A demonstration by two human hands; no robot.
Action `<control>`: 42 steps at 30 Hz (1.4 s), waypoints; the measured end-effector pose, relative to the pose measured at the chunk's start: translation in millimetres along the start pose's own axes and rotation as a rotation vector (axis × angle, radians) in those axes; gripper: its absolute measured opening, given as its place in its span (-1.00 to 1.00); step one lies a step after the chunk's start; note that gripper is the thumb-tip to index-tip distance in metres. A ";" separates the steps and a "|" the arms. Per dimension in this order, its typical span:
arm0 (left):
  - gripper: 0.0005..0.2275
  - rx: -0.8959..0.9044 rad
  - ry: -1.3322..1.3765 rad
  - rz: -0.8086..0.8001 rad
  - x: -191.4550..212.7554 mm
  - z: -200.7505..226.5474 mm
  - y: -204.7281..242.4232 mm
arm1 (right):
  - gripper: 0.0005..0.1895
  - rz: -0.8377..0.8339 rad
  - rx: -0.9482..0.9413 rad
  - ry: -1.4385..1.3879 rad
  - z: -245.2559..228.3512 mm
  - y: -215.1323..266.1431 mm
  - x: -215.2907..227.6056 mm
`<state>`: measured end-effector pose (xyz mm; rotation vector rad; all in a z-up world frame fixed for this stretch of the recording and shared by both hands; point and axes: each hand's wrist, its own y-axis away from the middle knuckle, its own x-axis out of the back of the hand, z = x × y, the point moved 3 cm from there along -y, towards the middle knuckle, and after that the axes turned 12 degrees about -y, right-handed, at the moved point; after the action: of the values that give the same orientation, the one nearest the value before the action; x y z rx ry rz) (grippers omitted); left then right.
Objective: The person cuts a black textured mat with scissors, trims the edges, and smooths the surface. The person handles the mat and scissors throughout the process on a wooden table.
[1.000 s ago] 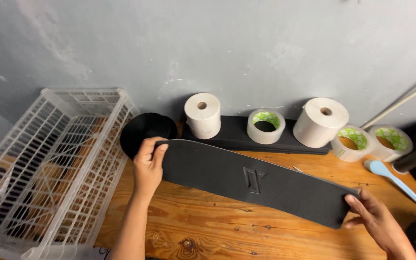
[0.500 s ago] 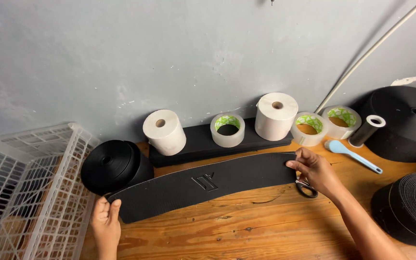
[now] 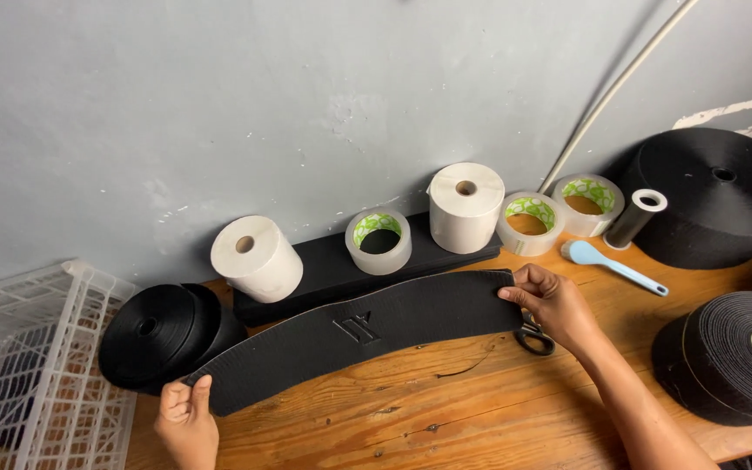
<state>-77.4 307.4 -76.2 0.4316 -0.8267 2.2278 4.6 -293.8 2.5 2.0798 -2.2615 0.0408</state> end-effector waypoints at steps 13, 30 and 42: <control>-0.74 -0.001 0.049 0.027 -76.6 45.2 -11.0 | -0.66 0.185 -0.080 0.170 -17.8 4.9 26.5; -0.74 -0.035 0.075 -0.073 -81.9 51.0 -10.1 | -0.78 0.106 -0.081 -0.018 4.9 -7.6 64.0; -0.90 -0.008 0.136 -0.087 -87.5 42.6 -18.9 | -0.59 0.024 -0.099 0.030 -4.1 3.0 49.9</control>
<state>-0.7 244.8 -81.6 0.3031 -0.7310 2.1470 -2.3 -342.9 10.0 1.9901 -2.2233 -0.0381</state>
